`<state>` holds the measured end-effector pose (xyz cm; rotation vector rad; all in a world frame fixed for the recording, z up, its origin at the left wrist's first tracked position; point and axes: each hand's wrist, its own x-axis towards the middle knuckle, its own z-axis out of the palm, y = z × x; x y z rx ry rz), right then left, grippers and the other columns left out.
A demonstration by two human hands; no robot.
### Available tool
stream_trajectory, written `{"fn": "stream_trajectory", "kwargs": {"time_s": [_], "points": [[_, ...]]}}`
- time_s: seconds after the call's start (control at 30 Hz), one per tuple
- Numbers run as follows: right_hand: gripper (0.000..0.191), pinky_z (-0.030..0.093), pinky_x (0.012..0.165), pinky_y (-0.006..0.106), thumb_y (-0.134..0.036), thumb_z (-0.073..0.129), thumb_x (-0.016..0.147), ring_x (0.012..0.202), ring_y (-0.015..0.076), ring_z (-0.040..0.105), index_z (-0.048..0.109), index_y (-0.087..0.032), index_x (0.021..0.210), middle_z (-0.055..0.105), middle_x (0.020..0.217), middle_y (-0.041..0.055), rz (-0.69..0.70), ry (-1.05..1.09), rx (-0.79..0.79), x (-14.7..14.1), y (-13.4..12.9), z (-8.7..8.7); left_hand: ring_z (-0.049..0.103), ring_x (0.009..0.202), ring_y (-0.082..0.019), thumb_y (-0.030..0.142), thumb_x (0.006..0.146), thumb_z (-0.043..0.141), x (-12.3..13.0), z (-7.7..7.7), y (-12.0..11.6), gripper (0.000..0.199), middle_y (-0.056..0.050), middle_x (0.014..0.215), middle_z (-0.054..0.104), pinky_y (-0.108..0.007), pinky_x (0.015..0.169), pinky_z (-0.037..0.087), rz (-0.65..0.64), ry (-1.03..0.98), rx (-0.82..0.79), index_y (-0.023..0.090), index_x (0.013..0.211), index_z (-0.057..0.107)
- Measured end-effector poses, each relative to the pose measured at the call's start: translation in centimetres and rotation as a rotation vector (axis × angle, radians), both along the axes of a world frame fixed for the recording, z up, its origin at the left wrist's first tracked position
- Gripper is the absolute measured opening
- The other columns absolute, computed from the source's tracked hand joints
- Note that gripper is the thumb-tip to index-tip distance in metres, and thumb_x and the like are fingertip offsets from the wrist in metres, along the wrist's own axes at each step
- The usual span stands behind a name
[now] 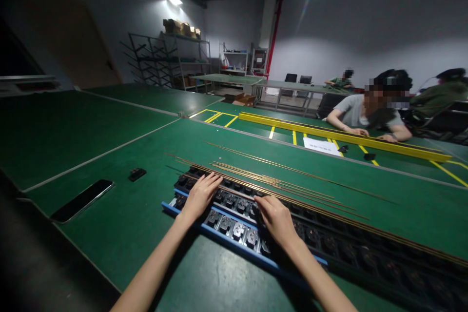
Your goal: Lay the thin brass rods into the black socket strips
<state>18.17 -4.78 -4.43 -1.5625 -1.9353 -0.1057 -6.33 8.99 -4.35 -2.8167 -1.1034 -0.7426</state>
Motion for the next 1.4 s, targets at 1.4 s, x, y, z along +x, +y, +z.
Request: {"fn": "stream_trajectory", "kwargs": {"time_s": [1.4], "points": [[0.024,0.050,0.076,0.034,-0.023,0.046,0.092,0.087,0.0201,0.056,0.065,-0.017,0.104,0.066,0.091,0.0082,-0.077,0.106,0.048,-2.5,2.2,-3.0,0.022,0.139,-0.021,0.046,0.095,0.025,-8.9,-3.3,4.6,0.056,-0.009,0.150,0.027,-0.048,0.113,0.021,0.279,0.039,-0.196,0.019,0.145,0.023]]}}
